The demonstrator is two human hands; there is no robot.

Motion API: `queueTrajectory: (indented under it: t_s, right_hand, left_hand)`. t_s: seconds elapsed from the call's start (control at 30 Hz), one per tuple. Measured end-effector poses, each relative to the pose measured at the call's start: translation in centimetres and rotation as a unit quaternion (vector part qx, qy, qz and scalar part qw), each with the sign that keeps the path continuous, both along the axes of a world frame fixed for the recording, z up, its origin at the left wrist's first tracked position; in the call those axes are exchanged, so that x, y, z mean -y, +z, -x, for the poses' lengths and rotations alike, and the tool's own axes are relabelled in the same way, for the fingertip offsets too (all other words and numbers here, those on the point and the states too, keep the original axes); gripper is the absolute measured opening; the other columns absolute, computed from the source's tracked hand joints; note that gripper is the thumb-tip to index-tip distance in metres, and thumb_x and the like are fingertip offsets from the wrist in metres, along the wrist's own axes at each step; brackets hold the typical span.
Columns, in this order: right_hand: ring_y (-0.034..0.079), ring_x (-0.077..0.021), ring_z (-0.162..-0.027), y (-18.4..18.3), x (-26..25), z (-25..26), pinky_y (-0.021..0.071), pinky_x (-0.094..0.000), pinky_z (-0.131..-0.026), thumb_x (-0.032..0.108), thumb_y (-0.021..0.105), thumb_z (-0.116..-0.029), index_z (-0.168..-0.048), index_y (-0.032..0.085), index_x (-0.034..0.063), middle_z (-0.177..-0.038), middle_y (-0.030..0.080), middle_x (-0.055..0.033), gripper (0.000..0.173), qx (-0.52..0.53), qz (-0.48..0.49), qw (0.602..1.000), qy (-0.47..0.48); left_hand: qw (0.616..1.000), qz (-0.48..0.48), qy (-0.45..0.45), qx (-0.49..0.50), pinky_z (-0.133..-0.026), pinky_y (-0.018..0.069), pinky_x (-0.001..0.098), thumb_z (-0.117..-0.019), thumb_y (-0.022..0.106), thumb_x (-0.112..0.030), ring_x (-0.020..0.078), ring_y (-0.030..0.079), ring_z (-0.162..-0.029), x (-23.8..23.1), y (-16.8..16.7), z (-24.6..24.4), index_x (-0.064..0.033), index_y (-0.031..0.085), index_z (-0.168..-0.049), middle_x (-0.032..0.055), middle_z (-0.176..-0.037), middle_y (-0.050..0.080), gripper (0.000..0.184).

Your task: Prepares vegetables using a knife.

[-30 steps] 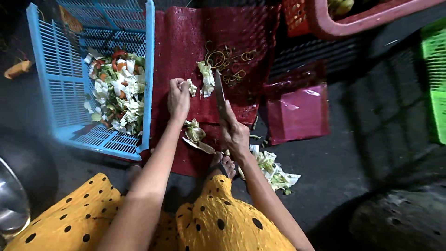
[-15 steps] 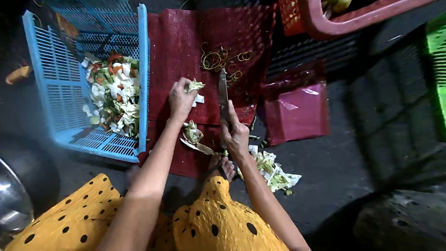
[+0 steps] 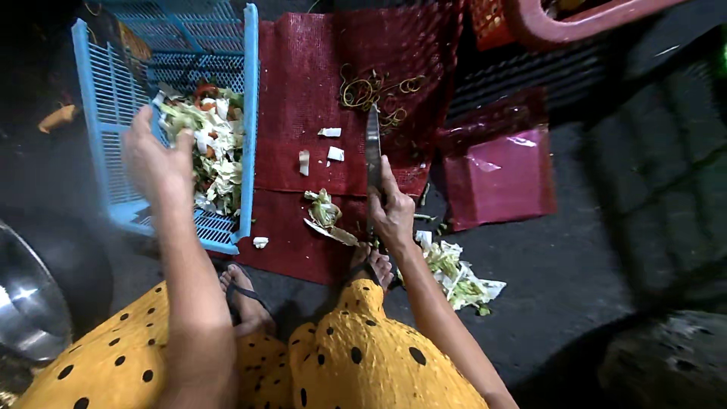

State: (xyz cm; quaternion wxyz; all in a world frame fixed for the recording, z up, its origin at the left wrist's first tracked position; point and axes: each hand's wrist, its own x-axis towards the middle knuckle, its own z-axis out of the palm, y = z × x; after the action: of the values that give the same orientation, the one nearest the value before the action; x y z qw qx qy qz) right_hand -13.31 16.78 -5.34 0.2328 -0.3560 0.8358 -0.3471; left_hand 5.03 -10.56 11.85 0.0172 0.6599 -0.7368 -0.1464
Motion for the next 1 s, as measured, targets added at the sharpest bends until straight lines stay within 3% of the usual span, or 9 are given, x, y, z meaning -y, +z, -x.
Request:
queueTrajectory:
  t_s: [0.07,0.13,0.33,0.4,0.5,0.63,0.7,0.87,1.0]
  right_hand:
    - [0.066,-0.0352,-0.062,0.0,-0.3,-0.1,0.0530,-0.0557,-0.060,0.014,0.055,-0.1017,-0.160,0.038,0.0099,-0.082,0.072,-0.0192,0.060,-0.002,-0.006,1.000,-0.002]
    - [0.067,-0.0364,-0.065,0.1,-0.4,0.0,0.0534,-0.0572,-0.062,0.014,0.055,-0.1015,-0.159,0.038,0.0099,-0.085,0.073,-0.0203,0.060,-0.005,-0.006,1.000,-0.004]
    - [0.069,-0.0382,-0.071,0.6,-0.9,0.4,0.0541,-0.0582,-0.066,0.012,0.055,-0.1012,-0.159,0.038,0.0064,-0.093,0.074,-0.0227,0.060,-0.009,0.010,1.000,-0.009]
    - [0.070,-0.0376,-0.072,0.5,-1.5,0.2,0.0547,-0.0575,-0.067,0.013,0.056,-0.1019,-0.159,0.038,0.0072,-0.095,0.074,-0.0226,0.060,0.001,-0.002,1.000,-0.014]
    - [0.069,-0.0363,-0.070,0.1,-1.4,0.3,0.0548,-0.0562,-0.066,0.012,0.057,-0.1014,-0.159,0.038,0.0074,-0.094,0.074,-0.0223,0.061,0.011,-0.002,1.000,-0.013]
    - [0.068,-0.0355,-0.067,-0.1,-1.0,0.5,0.0550,-0.0556,-0.063,0.012,0.057,-0.1019,-0.160,0.036,0.0073,-0.091,0.073,-0.0215,0.061,0.014,0.006,1.000,0.001]
    - [0.066,-0.0337,-0.063,-0.1,-0.7,0.6,0.0535,-0.0539,-0.060,0.012,0.057,-0.1018,-0.160,0.036,0.0075,-0.087,0.072,-0.0203,0.062,0.015,0.012,1.000,0.006]
    - [0.066,-0.0323,-0.063,-0.5,-0.6,0.7,0.0538,-0.0520,-0.059,0.012,0.056,-0.1019,-0.159,0.037,0.0064,-0.087,0.072,-0.0201,0.061,0.018,0.020,1.000,0.009]
    - [0.065,-0.0293,-0.061,-0.6,-0.5,0.4,0.0543,-0.0486,-0.057,0.012,0.057,-0.1025,-0.159,0.036,0.0058,-0.087,0.072,-0.0189,0.061,0.030,0.018,0.999,0.021]
  left_hand:
    - [0.995,0.026,-0.072,-0.060,-0.099,0.0521,0.0463,-0.1028,0.057,-0.021,0.0333,0.062,-0.120,-3.4,-1.8,2.5,0.0000,0.058,-0.138,0.0236,-0.135,0.061,0.041]
    - [0.982,-0.055,-0.158,-0.087,-0.096,0.0536,0.0477,-0.1035,0.056,-0.021,0.0323,0.065,-0.113,-6.9,-4.9,5.2,-0.0019,0.067,-0.127,0.0211,-0.125,0.066,0.032]
    - [0.970,-0.162,-0.173,-0.056,-0.080,0.0560,0.0548,-0.0999,0.066,-0.039,0.0388,0.068,-0.098,-9.5,-16.5,6.7,-0.0160,0.055,-0.148,0.0228,-0.137,0.056,0.054]
    - [0.963,-0.181,-0.189,-0.060,-0.090,0.0545,0.0545,-0.1019,0.064,-0.026,0.0386,0.067,-0.106,-9.3,-16.1,7.2,-0.0082,0.062,-0.137,0.0231,-0.132,0.060,0.040]
    - [0.956,-0.120,-0.239,-0.120,-0.083,0.0568,0.0489,-0.0978,0.058,-0.009,0.0336,0.070,-0.094,-9.3,-15.8,8.4,-0.0023,0.072,-0.117,0.0205,-0.112,0.069,0.024]
    - [0.937,-0.133,-0.317,-0.063,-0.082,0.0572,0.0526,-0.0959,0.071,-0.027,0.0396,0.064,-0.114,-9.3,-16.4,10.0,-0.0170,0.067,-0.134,0.0203,-0.138,0.057,0.040]
    - [0.936,-0.154,-0.316,-0.014,-0.083,0.0552,0.0560,-0.0938,0.074,-0.034,0.0433,0.059,-0.120,-8.8,-16.3,10.5,-0.0176,0.068,-0.128,0.0209,-0.139,0.054,0.038]
    - [0.951,-0.119,-0.271,-0.092,-0.076,0.0562,0.0499,-0.0981,0.067,-0.030,0.0335,0.069,-0.092,-8.3,-16.0,10.2,-0.0040,0.071,-0.109,0.0192,-0.115,0.065,0.028]
    - [0.954,-0.097,-0.274,-0.074,-0.076,0.0569,0.0512,-0.1016,0.057,-0.016,0.0343,0.071,-0.097,-7.0,-16.4,12.0,-0.0119,0.068,-0.128,0.0163,-0.130,0.064,0.029]
